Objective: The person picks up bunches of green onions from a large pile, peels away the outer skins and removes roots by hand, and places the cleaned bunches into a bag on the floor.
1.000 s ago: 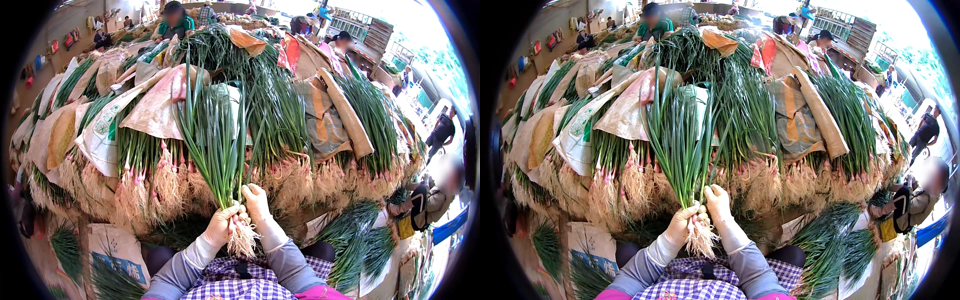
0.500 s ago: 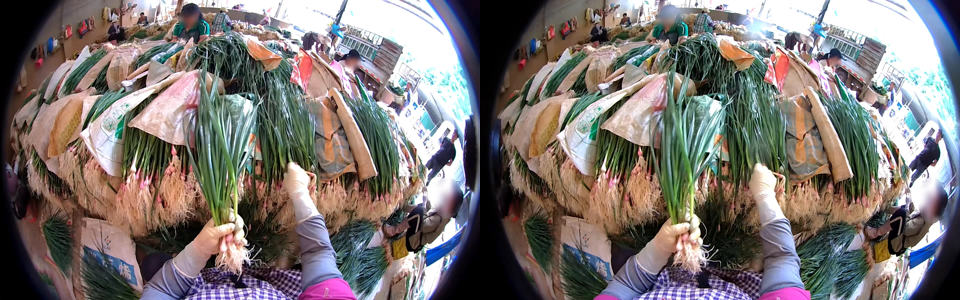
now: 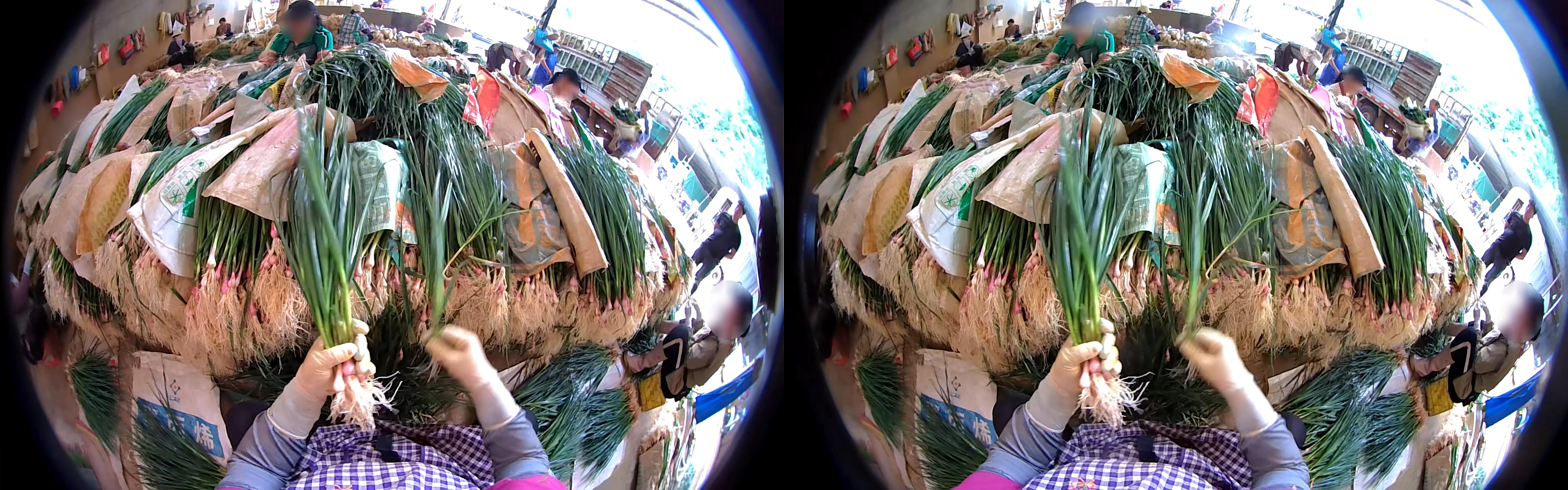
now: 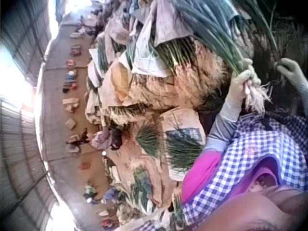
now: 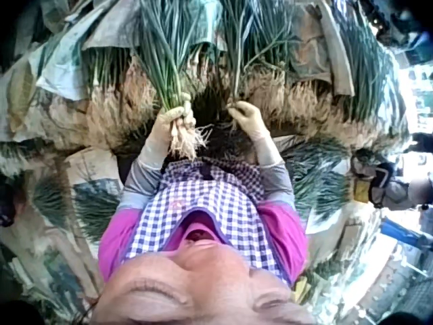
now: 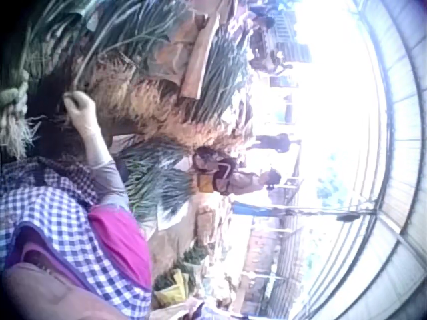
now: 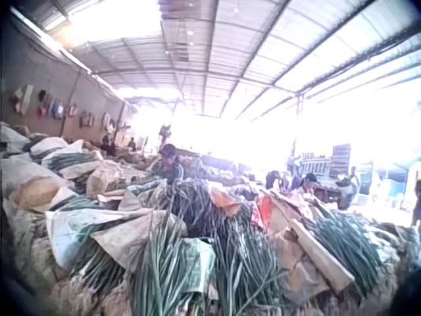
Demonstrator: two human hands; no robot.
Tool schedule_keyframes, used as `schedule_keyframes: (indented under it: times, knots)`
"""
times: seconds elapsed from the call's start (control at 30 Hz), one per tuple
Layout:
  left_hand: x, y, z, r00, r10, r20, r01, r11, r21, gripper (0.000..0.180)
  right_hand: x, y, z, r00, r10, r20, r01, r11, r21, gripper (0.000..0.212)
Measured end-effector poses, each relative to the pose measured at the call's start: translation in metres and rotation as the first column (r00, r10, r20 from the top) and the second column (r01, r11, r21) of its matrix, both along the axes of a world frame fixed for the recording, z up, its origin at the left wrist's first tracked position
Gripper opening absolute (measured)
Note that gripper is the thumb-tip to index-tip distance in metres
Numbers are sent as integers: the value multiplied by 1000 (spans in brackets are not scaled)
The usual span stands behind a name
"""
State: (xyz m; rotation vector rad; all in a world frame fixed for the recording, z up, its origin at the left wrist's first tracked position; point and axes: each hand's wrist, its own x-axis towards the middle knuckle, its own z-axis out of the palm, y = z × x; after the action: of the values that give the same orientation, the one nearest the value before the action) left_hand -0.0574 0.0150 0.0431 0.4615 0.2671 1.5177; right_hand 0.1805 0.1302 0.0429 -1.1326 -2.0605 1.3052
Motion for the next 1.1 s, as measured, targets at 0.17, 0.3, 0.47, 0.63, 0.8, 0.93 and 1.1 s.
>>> schedule_keyframes:
  times: [0.17, 0.3, 0.47, 0.63, 0.8, 0.93, 1.1]
  knots:
    - [-5, 2, -3, 998, -60, -8, 61, 998, 14, 41, 31, -35, -72, 571, 366, 735, -503, 863, -38, 35]
    - [-6, -4, -7, 996, -45, -73, 40, 997, -66, 41, -7, 53, -54, 867, -408, 287, 260, 861, 436, 26]
    - [2, 10, -7, 991, -86, -99, 80, 995, -61, 40, -40, 141, -13, 782, -609, 128, 542, 768, 341, 23]
    - [-14, -7, 1, 996, -78, -40, 78, 997, -8, 42, -40, 80, -25, 958, -183, 219, 59, 877, 477, 19]
    - [-4, -4, 3, 993, -100, -63, 96, 994, -58, 43, -22, 41, -41, 920, -135, 369, -26, 917, 399, 23]
    - [7, 3, 5, 979, -126, -161, 103, 985, -142, 46, -47, 112, 3, 787, -549, 281, 344, 769, 539, 26]
    - [17, 7, -4, 986, 19, -167, -47, 985, -167, 32, -54, 152, 20, 827, -505, 247, 375, 823, 428, 25]
